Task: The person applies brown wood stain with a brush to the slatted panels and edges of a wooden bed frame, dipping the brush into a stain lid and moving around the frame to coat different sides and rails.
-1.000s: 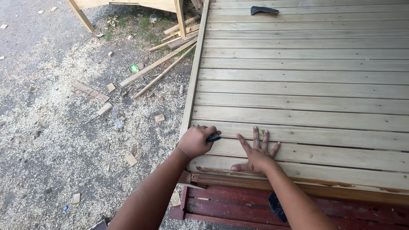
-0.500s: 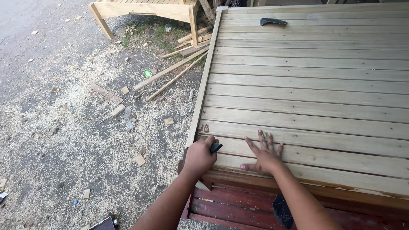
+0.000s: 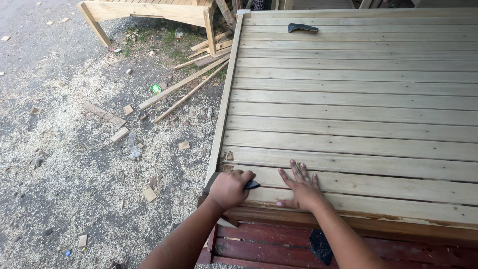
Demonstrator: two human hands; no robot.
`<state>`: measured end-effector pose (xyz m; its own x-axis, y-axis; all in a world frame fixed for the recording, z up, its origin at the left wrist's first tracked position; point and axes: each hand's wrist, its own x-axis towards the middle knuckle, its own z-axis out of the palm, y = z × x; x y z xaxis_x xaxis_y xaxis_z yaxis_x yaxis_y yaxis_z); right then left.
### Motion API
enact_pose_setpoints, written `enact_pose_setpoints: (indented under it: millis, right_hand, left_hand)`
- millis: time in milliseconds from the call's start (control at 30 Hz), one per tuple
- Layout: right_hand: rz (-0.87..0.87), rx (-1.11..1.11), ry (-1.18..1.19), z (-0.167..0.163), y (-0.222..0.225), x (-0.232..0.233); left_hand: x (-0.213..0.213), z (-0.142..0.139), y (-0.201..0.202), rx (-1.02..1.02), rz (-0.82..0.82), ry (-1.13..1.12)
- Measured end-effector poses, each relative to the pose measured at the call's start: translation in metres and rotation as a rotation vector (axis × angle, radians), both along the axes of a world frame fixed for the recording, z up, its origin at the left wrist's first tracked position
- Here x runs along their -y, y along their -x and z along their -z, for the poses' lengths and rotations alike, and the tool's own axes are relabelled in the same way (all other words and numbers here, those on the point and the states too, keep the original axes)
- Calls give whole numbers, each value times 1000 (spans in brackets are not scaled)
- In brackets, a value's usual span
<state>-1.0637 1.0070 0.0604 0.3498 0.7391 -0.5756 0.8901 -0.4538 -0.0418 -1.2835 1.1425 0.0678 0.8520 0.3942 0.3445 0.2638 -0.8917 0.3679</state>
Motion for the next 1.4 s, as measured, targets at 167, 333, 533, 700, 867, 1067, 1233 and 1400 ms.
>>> enact_pose_setpoints:
  millis: [167, 333, 533, 700, 867, 1067, 1233, 1400]
  right_hand:
    - [1, -13, 40, -1, -1, 1]
    - [25, -29, 38, 1, -2, 3]
    - [37, -41, 26, -6, 1, 3]
    - [35, -45, 24, -5, 0, 1]
    - [16, -55, 2, -4, -1, 2]
    - [-21, -78, -9, -13, -7, 5]
    - [-59, -90, -46, -9, -20, 26]
    - [-99, -194, -248, 6, -42, 41]
  left_hand:
    - [-45, -8, -41, 126, -108, 13]
    - [-87, -50, -70, 505, -384, 407]
    - [-85, -87, -49, 485, -420, 547]
    - [-46, -67, -32, 132, -358, 597]
    - [-15, -37, -5, -159, -341, 452]
    - [-14, 1, -49, -228, -658, 329]
    - [-29, 15, -46, -115, -935, 475]
    - [-40, 10, -53, 151, -1041, 622]
